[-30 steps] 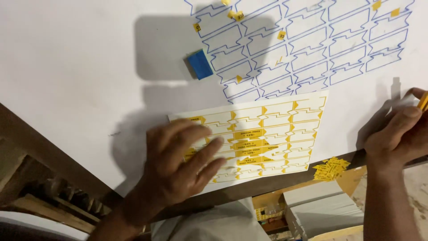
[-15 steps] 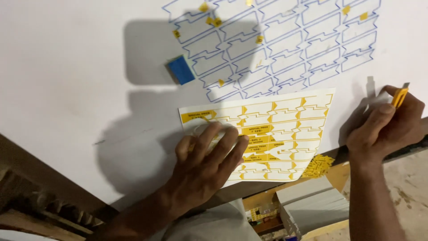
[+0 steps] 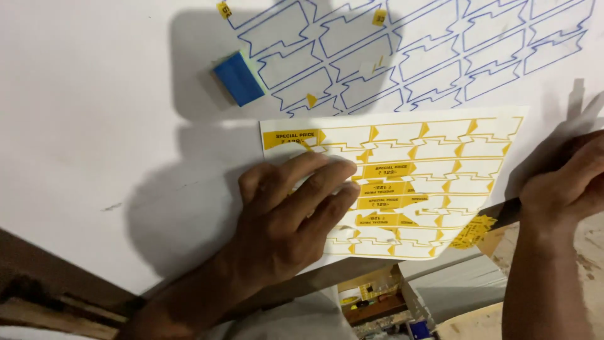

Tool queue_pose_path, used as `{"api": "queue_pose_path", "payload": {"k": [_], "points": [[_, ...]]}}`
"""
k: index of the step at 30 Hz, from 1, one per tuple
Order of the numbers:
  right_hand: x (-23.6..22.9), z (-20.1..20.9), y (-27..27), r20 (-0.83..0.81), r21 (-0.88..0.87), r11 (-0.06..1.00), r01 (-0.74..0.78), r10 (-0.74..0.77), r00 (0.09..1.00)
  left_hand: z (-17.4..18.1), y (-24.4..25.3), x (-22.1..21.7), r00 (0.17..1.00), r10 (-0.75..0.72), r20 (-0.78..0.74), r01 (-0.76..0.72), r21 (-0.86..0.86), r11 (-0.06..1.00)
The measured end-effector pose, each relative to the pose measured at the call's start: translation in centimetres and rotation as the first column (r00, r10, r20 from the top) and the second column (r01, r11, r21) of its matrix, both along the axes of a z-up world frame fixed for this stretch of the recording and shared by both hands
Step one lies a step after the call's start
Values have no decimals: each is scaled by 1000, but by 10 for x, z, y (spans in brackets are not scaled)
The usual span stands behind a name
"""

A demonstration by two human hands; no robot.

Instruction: Use a utility knife to carefully cut out price and product labels from a large printed sheet.

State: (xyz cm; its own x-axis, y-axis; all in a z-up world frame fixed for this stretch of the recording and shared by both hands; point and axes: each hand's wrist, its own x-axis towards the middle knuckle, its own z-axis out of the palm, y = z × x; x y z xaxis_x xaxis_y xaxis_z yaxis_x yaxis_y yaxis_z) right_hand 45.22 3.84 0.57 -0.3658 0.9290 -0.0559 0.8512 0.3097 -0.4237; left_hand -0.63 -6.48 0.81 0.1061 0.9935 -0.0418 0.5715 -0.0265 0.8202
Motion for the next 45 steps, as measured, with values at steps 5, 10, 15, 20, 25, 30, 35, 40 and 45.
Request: {"api": "queue_pose_path", "payload": {"k": [5,10,15,20,25,30,35,40,45], "points": [[36,36,-33,24,-40,998,-58,59,998,1,-8,1,999,14,53,-13,-23,1000],[48,44,-46,17,-12,993,-121,121,993,-1,-8,-3,999,-8,48,9,-28,1000],[16,64,-55,10,-36,984,-177,177,984,-3,-12,-6,997,-41,62,43,-28,999],[-32,88,-84,8,-35,978,-207,207,978,-4,-11,-3,997,-40,67,42,-33,999],[-76,90,-100,17,-20,974,-228,228,973,-1,-5,-3,998,-49,46,52,-59,997],[-156,57,-95,1,-33,960,-280,280,960,0,-8,-2,997,-49,55,53,-65,996],[-211,58,-104,121,-138,940,-313,329,936,-4,-12,-3,995,-35,89,40,-57,998],[-220,56,-106,169,-160,955,-250,276,946,-3,-13,-1,998,-40,53,42,-45,998],[-221,55,-108,150,-152,964,-217,240,959,-1,-10,1,998,-49,28,50,-59,997]]}}
